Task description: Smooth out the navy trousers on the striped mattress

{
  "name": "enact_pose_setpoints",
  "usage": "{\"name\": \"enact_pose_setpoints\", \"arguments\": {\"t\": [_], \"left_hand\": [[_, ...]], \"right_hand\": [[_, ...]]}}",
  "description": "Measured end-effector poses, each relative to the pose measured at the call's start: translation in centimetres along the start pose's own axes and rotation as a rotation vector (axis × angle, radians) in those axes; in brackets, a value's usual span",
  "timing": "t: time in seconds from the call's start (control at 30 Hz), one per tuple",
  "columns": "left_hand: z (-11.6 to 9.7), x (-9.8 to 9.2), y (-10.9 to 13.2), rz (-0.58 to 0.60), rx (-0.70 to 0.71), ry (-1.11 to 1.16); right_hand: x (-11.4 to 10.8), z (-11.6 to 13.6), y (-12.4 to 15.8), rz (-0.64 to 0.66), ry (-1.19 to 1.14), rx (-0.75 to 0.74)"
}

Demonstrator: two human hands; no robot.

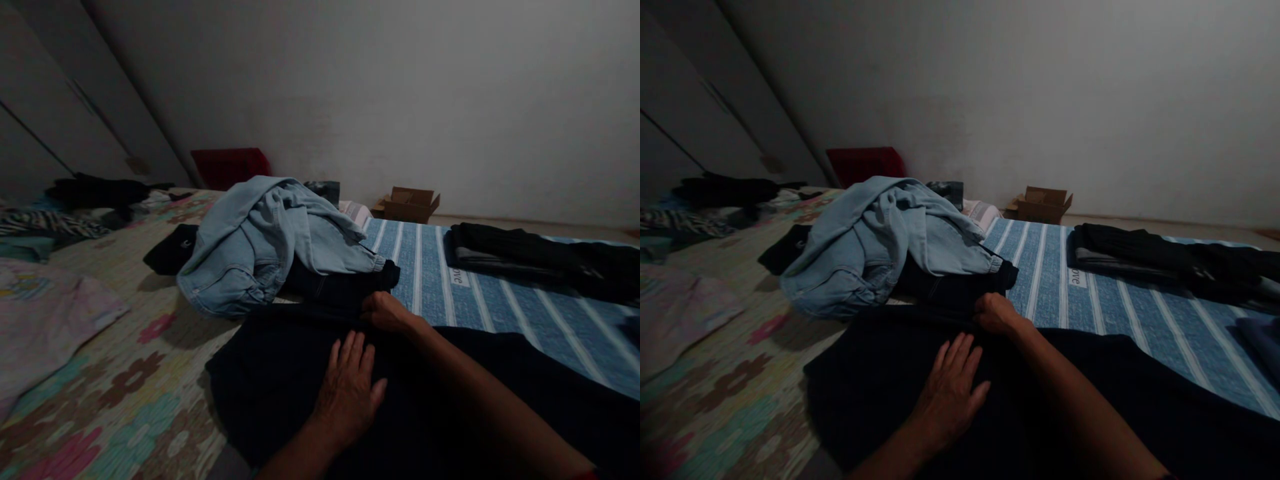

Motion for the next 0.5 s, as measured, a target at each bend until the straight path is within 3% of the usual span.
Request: {"name": "enact_pose_setpoints", "arguments": {"t": [0.5], "left_hand": [[1.2,0.3,0.0,0.029,-0.103,0.077]], "right_hand": [[-0.2,0.8,-0.6,0.058,-0.008,-0.018]]}}
Point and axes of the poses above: each hand's wrist, its own y-axis away from the middle knuckle, its own x-axis out of the palm, z = x × y, the point moved 9 cm from there along -y, towards the middle knuckle, and after that the axes turned 8 degrees about y, right-handed, at the moved point
